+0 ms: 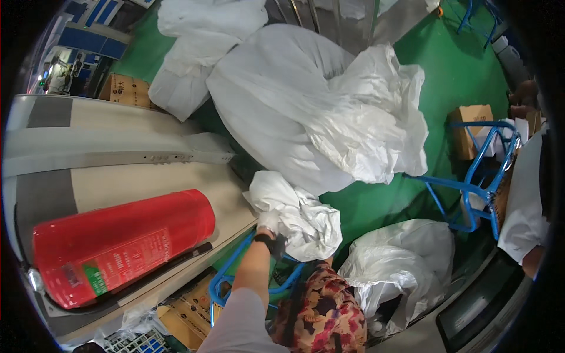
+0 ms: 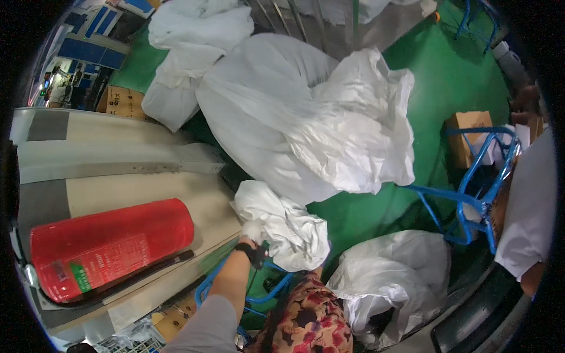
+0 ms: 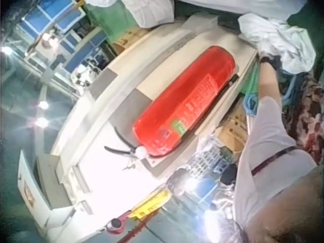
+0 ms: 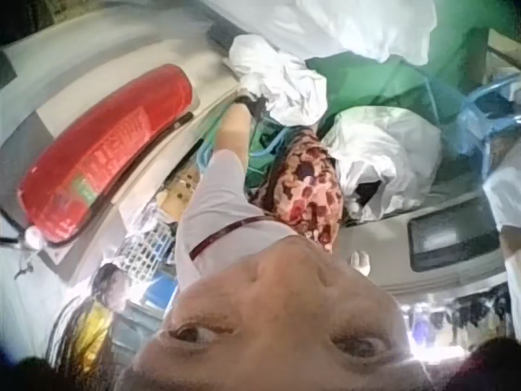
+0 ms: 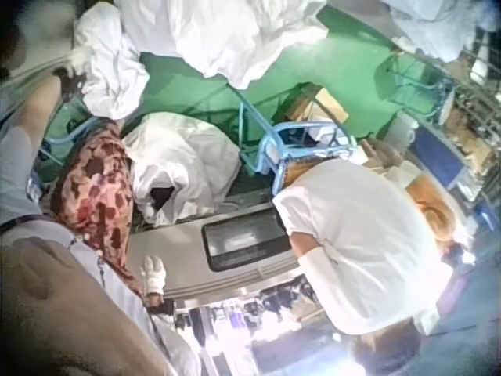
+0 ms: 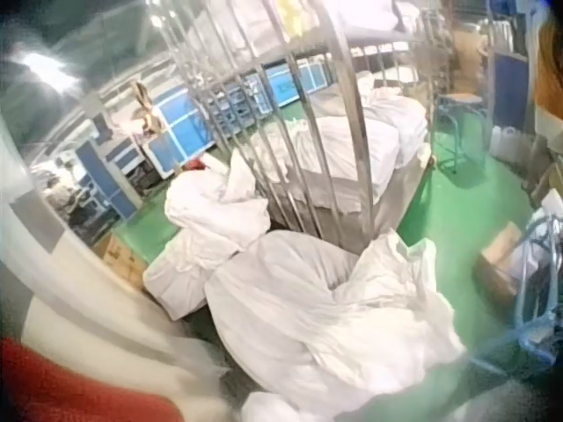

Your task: The recorder is inspecting and assembling shoes on a conveyor belt in a factory using a hand-mounted scanner.

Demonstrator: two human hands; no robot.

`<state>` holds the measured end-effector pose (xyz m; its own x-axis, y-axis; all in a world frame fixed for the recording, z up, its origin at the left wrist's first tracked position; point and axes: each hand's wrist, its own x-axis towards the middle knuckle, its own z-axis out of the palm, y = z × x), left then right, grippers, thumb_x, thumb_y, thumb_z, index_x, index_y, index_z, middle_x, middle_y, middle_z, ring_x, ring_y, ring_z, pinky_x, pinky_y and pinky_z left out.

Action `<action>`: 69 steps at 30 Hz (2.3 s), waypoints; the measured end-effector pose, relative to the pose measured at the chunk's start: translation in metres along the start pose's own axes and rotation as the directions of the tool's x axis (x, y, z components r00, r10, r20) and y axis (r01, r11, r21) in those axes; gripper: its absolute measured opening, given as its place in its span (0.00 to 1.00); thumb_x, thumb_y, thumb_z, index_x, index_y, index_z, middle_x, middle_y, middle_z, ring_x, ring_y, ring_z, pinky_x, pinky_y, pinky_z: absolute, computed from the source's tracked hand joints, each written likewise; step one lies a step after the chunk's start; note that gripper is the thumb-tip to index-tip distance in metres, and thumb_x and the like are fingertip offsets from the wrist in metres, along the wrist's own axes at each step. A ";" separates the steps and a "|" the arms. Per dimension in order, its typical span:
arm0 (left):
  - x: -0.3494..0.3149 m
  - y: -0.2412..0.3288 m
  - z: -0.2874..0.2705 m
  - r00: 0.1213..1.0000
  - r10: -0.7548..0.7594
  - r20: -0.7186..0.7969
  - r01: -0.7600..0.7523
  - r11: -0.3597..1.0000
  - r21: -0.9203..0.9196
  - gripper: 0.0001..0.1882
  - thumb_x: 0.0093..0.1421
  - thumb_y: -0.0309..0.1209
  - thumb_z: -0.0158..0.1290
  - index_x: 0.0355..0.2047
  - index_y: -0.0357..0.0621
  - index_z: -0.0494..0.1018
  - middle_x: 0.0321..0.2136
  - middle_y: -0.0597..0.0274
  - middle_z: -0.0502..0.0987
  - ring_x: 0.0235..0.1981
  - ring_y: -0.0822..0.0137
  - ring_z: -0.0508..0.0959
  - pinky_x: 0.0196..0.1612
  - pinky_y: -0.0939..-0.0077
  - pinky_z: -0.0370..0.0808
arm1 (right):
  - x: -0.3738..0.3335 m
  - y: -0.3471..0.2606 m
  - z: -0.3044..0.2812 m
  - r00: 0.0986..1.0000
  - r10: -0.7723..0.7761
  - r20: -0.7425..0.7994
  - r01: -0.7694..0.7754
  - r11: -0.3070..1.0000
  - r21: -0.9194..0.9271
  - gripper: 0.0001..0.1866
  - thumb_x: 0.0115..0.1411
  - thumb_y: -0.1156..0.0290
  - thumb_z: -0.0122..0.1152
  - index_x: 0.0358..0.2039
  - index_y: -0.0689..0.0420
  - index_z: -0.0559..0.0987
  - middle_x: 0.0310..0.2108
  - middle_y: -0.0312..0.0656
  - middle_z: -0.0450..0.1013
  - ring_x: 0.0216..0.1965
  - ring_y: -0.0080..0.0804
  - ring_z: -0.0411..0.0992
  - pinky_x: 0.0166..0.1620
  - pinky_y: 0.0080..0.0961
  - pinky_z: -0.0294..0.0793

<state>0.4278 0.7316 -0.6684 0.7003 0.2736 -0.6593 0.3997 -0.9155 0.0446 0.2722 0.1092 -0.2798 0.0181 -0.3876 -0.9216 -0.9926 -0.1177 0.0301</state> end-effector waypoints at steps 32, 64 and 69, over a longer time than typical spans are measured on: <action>0.016 0.033 -0.551 0.671 -0.483 -0.562 0.262 0.864 -0.430 0.32 0.63 0.51 0.55 0.48 0.26 0.73 0.42 0.35 0.79 0.44 0.44 0.79 0.48 0.56 0.75 | -0.021 -0.149 0.045 0.863 -0.489 0.130 0.502 0.860 -0.095 0.09 0.63 0.76 0.59 0.44 0.60 0.76 0.28 0.38 0.77 0.19 0.25 0.71 0.19 0.25 0.68; 0.004 0.149 -0.295 0.621 -0.628 -0.468 -0.034 0.576 -0.817 0.27 0.66 0.38 0.57 0.57 0.31 0.67 0.37 0.55 0.80 0.39 0.64 0.76 0.44 0.68 0.76 | 0.052 -0.612 0.304 -0.430 -0.846 0.315 0.746 -0.530 -0.404 0.17 0.50 0.70 0.59 0.43 0.55 0.77 0.41 0.45 0.77 0.49 0.47 0.74 0.54 0.48 0.68; 0.050 0.069 -0.277 0.728 -0.626 -0.278 0.107 0.505 -0.857 0.25 0.72 0.38 0.45 0.63 0.36 0.60 0.58 0.49 0.69 0.50 0.48 0.76 0.48 0.60 0.80 | 0.081 -0.594 0.290 0.248 -0.831 0.498 0.831 -0.082 -0.550 0.19 0.60 0.65 0.54 0.53 0.49 0.72 0.35 0.47 0.80 0.39 0.53 0.78 0.46 0.49 0.73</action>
<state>0.6542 0.7634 -0.4908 0.4244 0.8546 -0.2993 0.7831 -0.1804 0.5952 0.8281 0.4132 -0.4847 0.7698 0.4568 -0.4458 0.1621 -0.8155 -0.5556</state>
